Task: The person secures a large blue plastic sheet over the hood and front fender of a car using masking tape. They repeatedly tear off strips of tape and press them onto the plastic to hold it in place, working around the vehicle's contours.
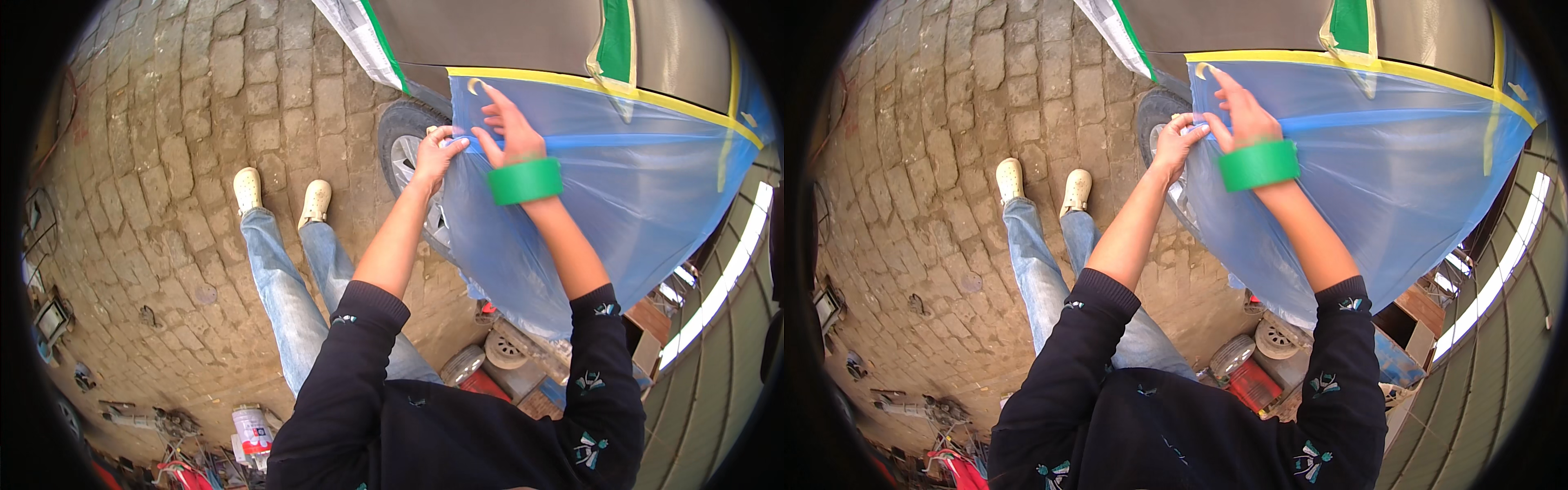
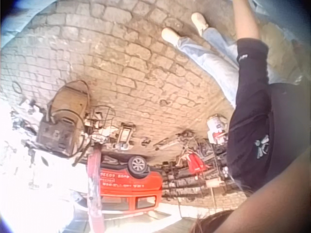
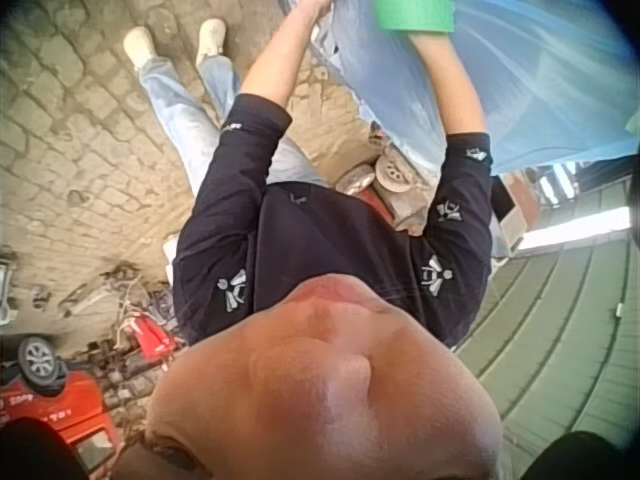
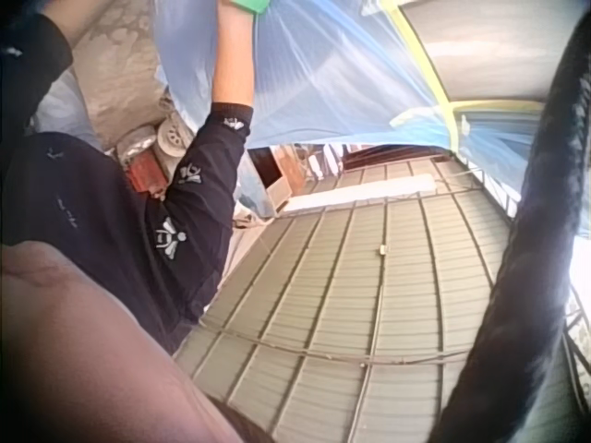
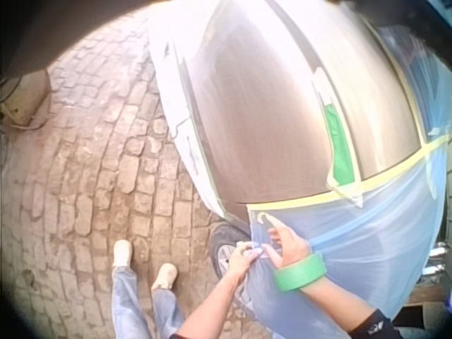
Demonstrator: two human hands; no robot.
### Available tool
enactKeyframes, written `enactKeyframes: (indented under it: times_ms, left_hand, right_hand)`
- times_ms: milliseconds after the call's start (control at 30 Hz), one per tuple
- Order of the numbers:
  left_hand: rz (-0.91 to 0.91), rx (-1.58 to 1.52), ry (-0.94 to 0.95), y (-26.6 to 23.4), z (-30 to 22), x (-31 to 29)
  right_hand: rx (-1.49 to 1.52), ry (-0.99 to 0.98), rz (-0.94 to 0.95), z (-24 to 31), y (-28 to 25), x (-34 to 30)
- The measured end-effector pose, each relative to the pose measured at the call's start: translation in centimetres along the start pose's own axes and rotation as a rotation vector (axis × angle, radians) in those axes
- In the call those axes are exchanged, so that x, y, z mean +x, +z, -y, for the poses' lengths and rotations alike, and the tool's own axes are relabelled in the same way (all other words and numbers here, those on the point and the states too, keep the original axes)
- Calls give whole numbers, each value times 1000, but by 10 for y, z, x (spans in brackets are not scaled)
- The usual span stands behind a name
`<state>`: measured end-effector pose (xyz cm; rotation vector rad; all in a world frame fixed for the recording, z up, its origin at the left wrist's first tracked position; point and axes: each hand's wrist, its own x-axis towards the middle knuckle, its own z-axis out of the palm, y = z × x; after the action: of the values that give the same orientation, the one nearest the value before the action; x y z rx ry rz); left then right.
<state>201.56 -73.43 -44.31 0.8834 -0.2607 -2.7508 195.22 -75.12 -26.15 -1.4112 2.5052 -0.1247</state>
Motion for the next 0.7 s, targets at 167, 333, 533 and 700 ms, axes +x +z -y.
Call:
enactKeyframes:
  times_ms: [167, 333, 533, 700]
  left_hand:
    - [95, 16, -161, -11, -9, 4]
    - [96, 42, -188, -9, -5, 7]
    - [103, 29, -182, -9, -6, 7]
    - [101, 18, -196, -10, -7, 8]
  right_hand:
    - [115, -91, -98, 11, -13, -34]
    - [254, 198, 177, 6, 8, -61]
    - [85, 282, 167, -11, 27, -59]
    - [-43, 225, 116, -14, 31, -52]
